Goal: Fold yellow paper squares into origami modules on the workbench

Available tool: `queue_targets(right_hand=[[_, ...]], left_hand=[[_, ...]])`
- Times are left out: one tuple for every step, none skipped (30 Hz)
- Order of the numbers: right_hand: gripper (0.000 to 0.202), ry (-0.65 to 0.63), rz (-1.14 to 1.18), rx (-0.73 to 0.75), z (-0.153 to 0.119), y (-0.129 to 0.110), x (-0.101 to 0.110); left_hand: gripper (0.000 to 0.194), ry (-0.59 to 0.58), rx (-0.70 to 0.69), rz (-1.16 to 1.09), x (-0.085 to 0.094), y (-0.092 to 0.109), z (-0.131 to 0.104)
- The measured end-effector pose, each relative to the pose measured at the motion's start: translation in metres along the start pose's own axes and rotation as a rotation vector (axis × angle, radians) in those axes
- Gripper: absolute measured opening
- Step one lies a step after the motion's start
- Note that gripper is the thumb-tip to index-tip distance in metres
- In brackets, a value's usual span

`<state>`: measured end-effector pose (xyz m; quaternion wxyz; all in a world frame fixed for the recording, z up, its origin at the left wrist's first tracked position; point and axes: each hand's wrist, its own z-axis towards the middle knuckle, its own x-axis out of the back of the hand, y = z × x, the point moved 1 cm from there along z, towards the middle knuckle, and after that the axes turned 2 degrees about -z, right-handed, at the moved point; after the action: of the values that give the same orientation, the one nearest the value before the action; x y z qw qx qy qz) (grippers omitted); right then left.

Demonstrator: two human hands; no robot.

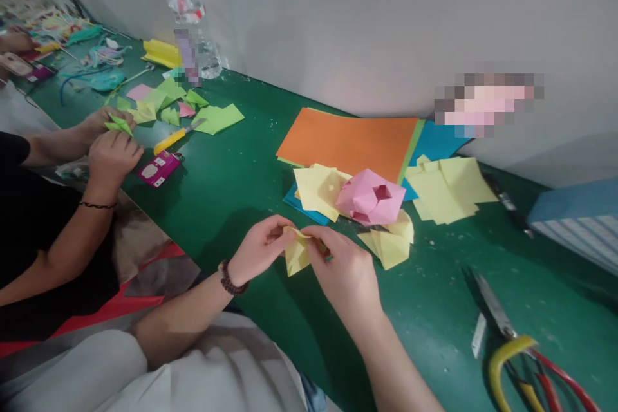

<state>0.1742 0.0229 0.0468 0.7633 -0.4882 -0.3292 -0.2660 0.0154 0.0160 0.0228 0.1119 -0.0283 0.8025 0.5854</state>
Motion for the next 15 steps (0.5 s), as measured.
queue_targets(right_hand=[[0.015,0.032,-0.029,0.031,-0.0005,-0.0009,-0.0005],[0.016,0.057,-0.053,0.060,-0.0009,-0.0017,-0.0011],[0.016,0.076,-0.068,0.087,-0.0011,-0.0023,-0.0018],[0.015,0.084,-0.073,0.115,-0.0012,-0.0029,-0.0023],[0.016,0.083,-0.069,0.146,-0.0011,-0.0036,-0.0026],[0.016,0.079,-0.060,0.180,-0.0008,-0.0044,-0.0025],[0.017,0.068,-0.048,0.214,-0.0004,-0.0054,-0.0022],[0.017,0.055,-0.038,0.243,0.0000,-0.0065,-0.0016],[0.017,0.042,-0.030,0.262,0.0005,-0.0075,-0.0008],[0.017,0.027,-0.023,0.273,0.0010,-0.0082,0.0000],[0.017,0.013,-0.013,0.277,0.0014,-0.0087,0.0007],[0.016,0.002,0.002,0.276,0.0018,-0.0087,0.0011],[0.014,-0.001,0.019,0.268,0.0022,-0.0083,0.0013],[0.012,-0.002,0.035,0.254,0.0025,-0.0074,0.0013],[0.012,-0.006,0.046,0.233,0.0028,-0.0061,0.0009]], left_hand=[[0.028,-0.027,0.044,-0.073,-0.0014,-0.0004,-0.0010],[0.031,-0.056,0.089,-0.139,-0.0028,-0.0011,-0.0019],[0.033,-0.078,0.129,-0.190,-0.0040,-0.0021,-0.0024],[0.034,-0.083,0.156,-0.218,-0.0049,-0.0033,-0.0026],[0.033,-0.073,0.169,-0.223,-0.0052,-0.0046,-0.0023],[0.032,-0.051,0.167,-0.208,-0.0049,-0.0060,-0.0016],[0.029,-0.025,0.153,-0.179,-0.0042,-0.0073,-0.0005],[0.027,-0.002,0.132,-0.141,-0.0031,-0.0084,0.0006],[0.024,0.014,0.104,-0.097,-0.0017,-0.0091,0.0017],[0.022,0.020,0.070,-0.050,-0.0003,-0.0093,0.0026],[0.021,0.017,0.031,-0.003,0.0011,-0.0091,0.0031],[0.020,0.011,-0.010,0.045,0.0023,-0.0084,0.0032],[0.020,0.003,-0.045,0.096,0.0033,-0.0075,0.0028],[0.020,-0.006,-0.074,0.153,0.0040,-0.0063,0.0021],[0.021,-0.016,-0.094,0.215,0.0043,-0.0052,0.0010]])
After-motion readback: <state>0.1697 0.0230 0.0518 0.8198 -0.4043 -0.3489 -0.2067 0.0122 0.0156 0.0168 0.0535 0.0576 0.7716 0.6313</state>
